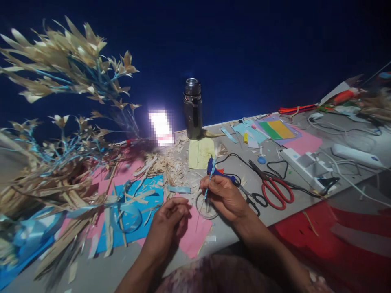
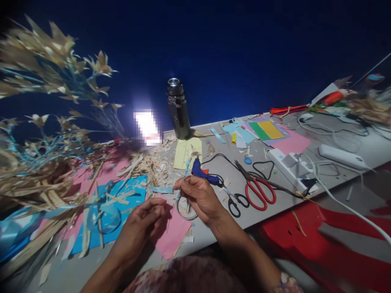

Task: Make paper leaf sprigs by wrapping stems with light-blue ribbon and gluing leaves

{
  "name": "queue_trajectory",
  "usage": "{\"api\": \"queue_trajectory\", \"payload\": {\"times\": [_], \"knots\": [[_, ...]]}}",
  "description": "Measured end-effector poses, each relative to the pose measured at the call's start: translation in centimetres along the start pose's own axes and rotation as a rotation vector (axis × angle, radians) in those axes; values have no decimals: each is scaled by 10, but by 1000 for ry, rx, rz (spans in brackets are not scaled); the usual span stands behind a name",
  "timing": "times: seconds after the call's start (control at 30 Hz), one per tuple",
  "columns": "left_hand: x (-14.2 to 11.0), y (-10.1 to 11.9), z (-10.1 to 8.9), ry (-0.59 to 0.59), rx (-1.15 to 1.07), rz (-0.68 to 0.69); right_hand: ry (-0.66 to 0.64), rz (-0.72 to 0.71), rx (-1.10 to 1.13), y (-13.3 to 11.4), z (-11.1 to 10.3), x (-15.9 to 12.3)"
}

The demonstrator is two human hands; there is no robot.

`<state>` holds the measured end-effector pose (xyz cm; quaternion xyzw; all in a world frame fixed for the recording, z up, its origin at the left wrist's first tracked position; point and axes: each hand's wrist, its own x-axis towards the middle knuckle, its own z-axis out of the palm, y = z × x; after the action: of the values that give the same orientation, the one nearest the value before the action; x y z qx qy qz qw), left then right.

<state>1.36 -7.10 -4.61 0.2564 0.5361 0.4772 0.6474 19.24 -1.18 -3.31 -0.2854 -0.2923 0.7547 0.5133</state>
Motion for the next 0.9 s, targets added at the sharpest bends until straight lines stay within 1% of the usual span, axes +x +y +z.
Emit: {"api": "queue_trajectory", "payload": {"times": [0.07,0.17,0.23,0.3,0.37,0.47,0.53,0.63,0.73,0.8,0.83,0.9], "knots": [[-2,4,-1,-9,-7,28,2,10,-56,3,3,-1],[-5,10,6,-42,-15,60,6,18,-131,9,6,-2],[-5,15,13,-44,-37,46,1,2,-163,12,6,-2],[-2,18,20,-88,-83,2,-10,-16,-184,14,5,-2],[1,21,25,-166,-135,-57,-37,-9,-182,15,2,-1],[8,22,28,-284,-209,-159,-87,27,-157,15,0,0],[11,21,27,-395,-271,-208,-125,45,-121,14,0,0],[11,18,26,-590,-347,-272,-163,54,-35,14,2,0],[8,16,25,-719,-381,-341,-186,74,33,15,6,0],[7,15,24,-744,-397,-329,-210,117,62,15,10,1],[7,15,23,-735,-398,-305,-219,130,69,15,12,2],[8,16,20,-678,-377,-250,-235,121,62,15,14,4]]}}
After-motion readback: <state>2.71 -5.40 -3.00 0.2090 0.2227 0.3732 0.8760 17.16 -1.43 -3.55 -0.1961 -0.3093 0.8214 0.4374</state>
